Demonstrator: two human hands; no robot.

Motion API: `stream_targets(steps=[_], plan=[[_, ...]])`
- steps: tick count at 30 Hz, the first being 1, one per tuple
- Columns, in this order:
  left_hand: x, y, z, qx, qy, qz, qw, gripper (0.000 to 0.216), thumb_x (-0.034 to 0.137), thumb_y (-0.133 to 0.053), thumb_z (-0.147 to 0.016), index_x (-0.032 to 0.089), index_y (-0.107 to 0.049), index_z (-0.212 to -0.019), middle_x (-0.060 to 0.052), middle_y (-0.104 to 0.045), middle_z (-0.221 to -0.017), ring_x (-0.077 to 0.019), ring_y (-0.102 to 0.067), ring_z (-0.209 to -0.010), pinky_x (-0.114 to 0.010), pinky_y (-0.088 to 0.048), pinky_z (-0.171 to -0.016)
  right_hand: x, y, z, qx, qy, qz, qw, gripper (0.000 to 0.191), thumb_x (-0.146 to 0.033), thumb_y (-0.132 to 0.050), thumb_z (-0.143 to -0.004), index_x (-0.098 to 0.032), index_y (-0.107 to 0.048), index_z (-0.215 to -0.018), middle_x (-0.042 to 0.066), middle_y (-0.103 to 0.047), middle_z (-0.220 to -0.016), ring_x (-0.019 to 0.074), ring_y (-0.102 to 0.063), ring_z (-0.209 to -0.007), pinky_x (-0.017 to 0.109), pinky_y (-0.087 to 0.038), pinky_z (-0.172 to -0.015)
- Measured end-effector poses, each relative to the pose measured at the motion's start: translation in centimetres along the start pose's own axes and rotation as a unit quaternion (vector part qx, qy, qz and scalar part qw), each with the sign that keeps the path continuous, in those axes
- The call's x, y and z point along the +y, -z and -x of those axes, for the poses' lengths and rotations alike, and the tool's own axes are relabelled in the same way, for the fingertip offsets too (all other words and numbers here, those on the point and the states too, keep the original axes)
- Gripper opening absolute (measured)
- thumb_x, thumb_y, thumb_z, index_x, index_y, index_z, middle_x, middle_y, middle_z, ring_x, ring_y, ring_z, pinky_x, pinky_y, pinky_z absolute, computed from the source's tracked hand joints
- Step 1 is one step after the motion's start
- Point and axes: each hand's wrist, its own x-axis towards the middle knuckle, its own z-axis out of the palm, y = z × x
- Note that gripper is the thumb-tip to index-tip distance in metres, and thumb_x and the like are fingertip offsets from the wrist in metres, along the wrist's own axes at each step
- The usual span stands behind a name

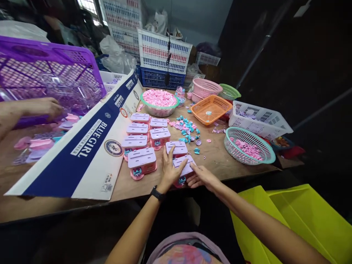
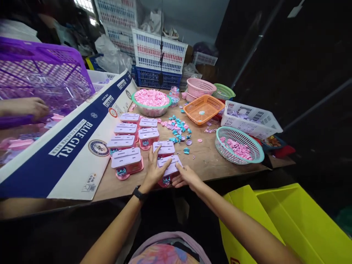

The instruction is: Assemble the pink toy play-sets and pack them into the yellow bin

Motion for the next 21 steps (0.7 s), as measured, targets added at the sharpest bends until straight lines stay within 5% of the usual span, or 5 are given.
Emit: stream_targets(steps=[4,8,12,16,21], plan=[[-0.8,0.8,-1.1,-0.007,-0.032,-0.084,0.996,0.059,0.045,-0.071,-0.089,0.019,-0.058,-0.14,-0.017,-0.017,-0.171,-0.0381,-0.019,-0.16,-0.057,-0.023,-0.129,0.8,-0.4,-0.1,-0.041,0.031,-0.056,0.997,0.051,-0.054,-0.044,-0.108,-0.009,-0.066,-0.096,0.014,-0.076,-0.079,0.014,-0.072,-0.061,0.02,-0.06,-0.056],[-1.1,1.8,-1.9,-0.068,-0.057,-0.12,0.989,0.059,0.048,-0.062,-0.095,0.017,-0.055,-0.145,-0.017,-0.017,-0.172,-0.0341,-0.02,-0.16,-0.052,-0.026,-0.129,0.7,2.1,-2.0,-0.096,0.04,-0.021,0.994,0.065,-0.067,-0.042,-0.103,-0.009,-0.07,-0.097,0.016,-0.077,-0.08,0.0169,-0.073,-0.061,0.023,-0.059,-0.055],[-0.9,2.1,-2.2,-0.1,-0.045,-0.128,0.986,0.061,0.048,-0.06,-0.096,0.016,-0.054,-0.147,-0.017,-0.017,-0.173,-0.0328,-0.024,-0.159,-0.048,-0.025,-0.13,-1.6,6.6,-5.5,0.004,0.158,0.076,0.984,0.046,-0.052,-0.057,-0.101,-0.011,-0.072,-0.09,0.011,-0.075,-0.074,0.0164,-0.071,-0.061,0.022,-0.056,-0.056],[0.0,2.2,-1.9,-0.122,-0.033,-0.154,0.98,0.059,0.048,-0.058,-0.098,0.015,-0.054,-0.148,-0.018,-0.018,-0.173,-0.0328,-0.028,-0.158,-0.049,-0.03,-0.128,-6.4,10.2,-9.8,0.093,0.309,0.182,0.929,0.031,-0.039,-0.064,-0.095,-0.013,-0.072,-0.078,0.005,-0.074,-0.073,0.0178,-0.073,-0.071,0.023,-0.058,-0.065],[3.3,4.1,-1.3,-0.096,-0.099,-0.231,0.963,0.05,0.044,-0.057,-0.1,0.019,-0.059,-0.143,-0.016,-0.033,-0.168,-0.0319,-0.038,-0.153,-0.051,-0.037,-0.124,-13.5,9.4,-14.7,0.136,0.435,0.34,0.823,0.025,-0.027,-0.059,-0.095,-0.015,-0.079,-0.103,0.006,-0.079,-0.092,0.0213,-0.074,-0.087,0.03,-0.058,-0.082]])
